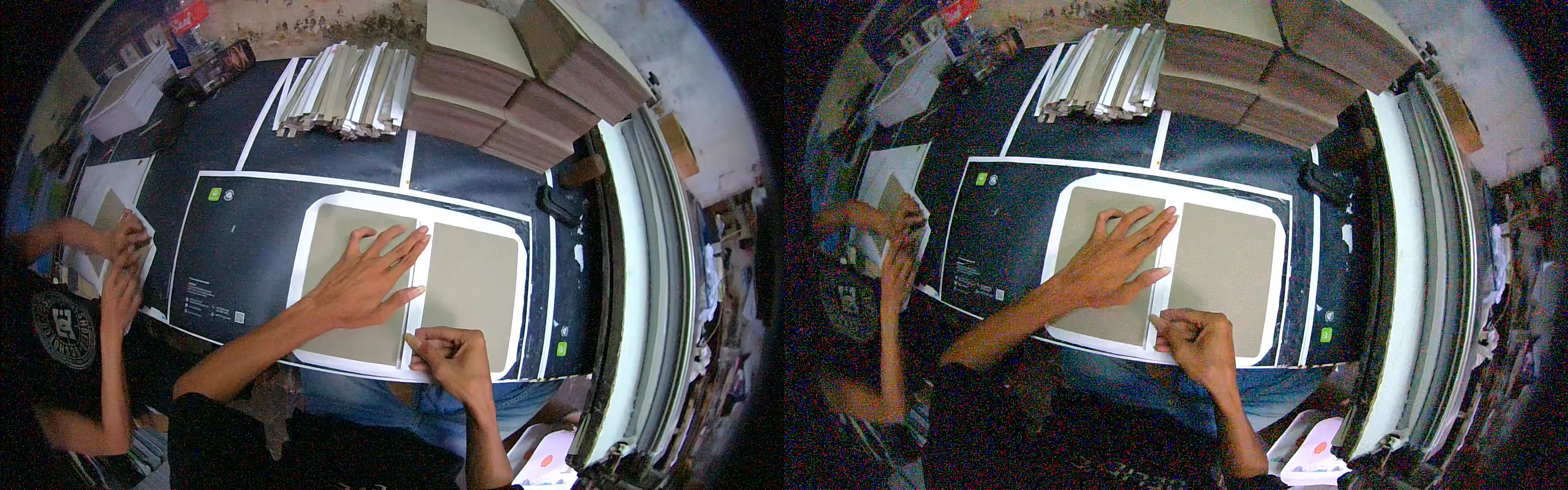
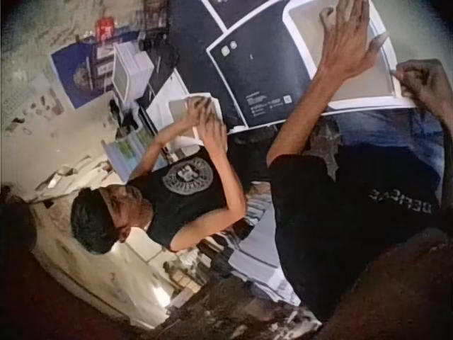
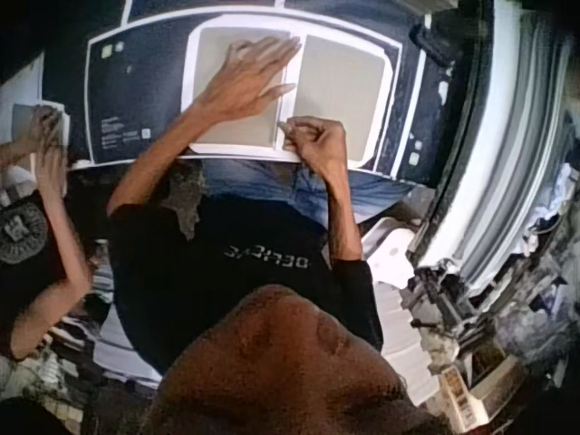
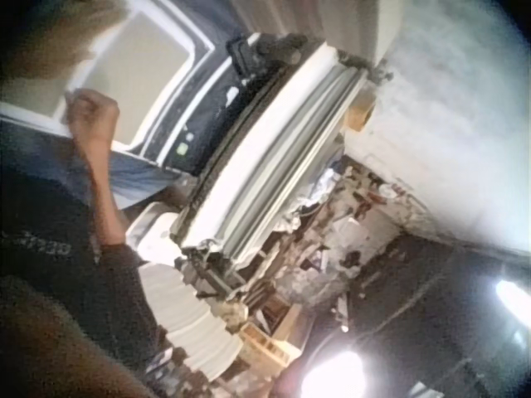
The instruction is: The person places cardboard sheets onto a large white paper base, applies thin spacer strips between them, and feeds the assembly through a rolling machine to press the layers together.
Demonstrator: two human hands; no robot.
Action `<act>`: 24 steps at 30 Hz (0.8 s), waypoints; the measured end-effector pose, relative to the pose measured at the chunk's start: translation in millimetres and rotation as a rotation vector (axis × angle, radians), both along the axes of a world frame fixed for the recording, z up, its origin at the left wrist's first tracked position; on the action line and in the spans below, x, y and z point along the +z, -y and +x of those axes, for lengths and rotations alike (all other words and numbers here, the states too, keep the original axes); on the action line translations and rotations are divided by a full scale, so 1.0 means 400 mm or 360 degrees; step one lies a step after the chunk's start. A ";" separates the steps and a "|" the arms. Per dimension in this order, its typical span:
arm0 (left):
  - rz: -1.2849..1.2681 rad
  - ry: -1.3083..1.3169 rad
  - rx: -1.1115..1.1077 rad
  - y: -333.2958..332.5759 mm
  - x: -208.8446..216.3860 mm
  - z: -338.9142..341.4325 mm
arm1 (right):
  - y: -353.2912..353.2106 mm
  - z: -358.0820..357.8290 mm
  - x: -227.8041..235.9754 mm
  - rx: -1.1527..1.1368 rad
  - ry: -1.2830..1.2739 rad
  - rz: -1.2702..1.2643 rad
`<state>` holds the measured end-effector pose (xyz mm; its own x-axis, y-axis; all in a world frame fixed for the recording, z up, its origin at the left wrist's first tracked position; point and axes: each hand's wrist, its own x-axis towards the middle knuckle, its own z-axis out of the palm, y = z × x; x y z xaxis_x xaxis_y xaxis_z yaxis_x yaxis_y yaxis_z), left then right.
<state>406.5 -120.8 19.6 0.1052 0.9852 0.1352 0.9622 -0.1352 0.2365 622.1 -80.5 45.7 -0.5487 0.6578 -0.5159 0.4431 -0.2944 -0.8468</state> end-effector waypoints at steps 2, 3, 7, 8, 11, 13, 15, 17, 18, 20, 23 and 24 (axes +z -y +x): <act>0.0020 0.0023 -0.0001 -0.001 0.007 -0.002 | -0.003 0.006 -0.013 0.0003 -0.0051 -0.0007; 0.0017 0.0030 0.0000 -0.002 0.008 0.000 | -0.004 0.009 -0.017 0.0005 -0.0076 -0.0011; 0.0001 0.0006 0.0020 -0.007 0.007 0.004 | -0.011 0.005 -0.010 0.0006 -0.0057 -0.0071; -0.0006 -0.0010 0.0024 -0.008 0.004 0.004 | -0.014 0.003 -0.003 0.0006 -0.0032 -0.0096; -0.0009 0.0023 0.0023 -0.006 0.002 0.006 | -0.013 0.003 0.001 -0.0029 -0.0074 -0.0142; 0.0000 0.0040 0.0032 -0.003 0.001 0.008 | -0.008 0.005 0.001 -0.0047 -0.0092 -0.0155; 0.0030 0.0016 0.0045 -0.005 0.000 0.004 | -0.009 0.002 0.003 -0.0043 -0.0062 -0.0163; 0.0023 -0.0014 0.0067 0.002 -0.016 0.009 | -0.009 0.022 0.008 0.0109 0.0062 0.0137; 0.0091 0.0009 0.0037 -0.005 -0.018 0.007 | -0.012 0.032 0.009 0.0056 0.0058 0.0188; 0.0064 0.0051 0.0013 -0.017 -0.017 0.007 | -0.022 0.034 0.007 0.0004 0.0054 0.0475; 0.0039 0.0065 0.0021 -0.011 -0.015 0.008 | -0.028 0.016 0.010 0.0135 0.0093 0.0655; 0.0034 0.0060 0.0030 -0.009 -0.015 0.007 | -0.025 0.009 0.006 0.0175 0.0067 0.0690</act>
<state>409.1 -117.1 13.6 0.0808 0.9838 0.1599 0.9551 -0.1223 0.2700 625.9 -70.6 48.1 -0.6118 0.7572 -0.2287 0.4885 0.1344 -0.8621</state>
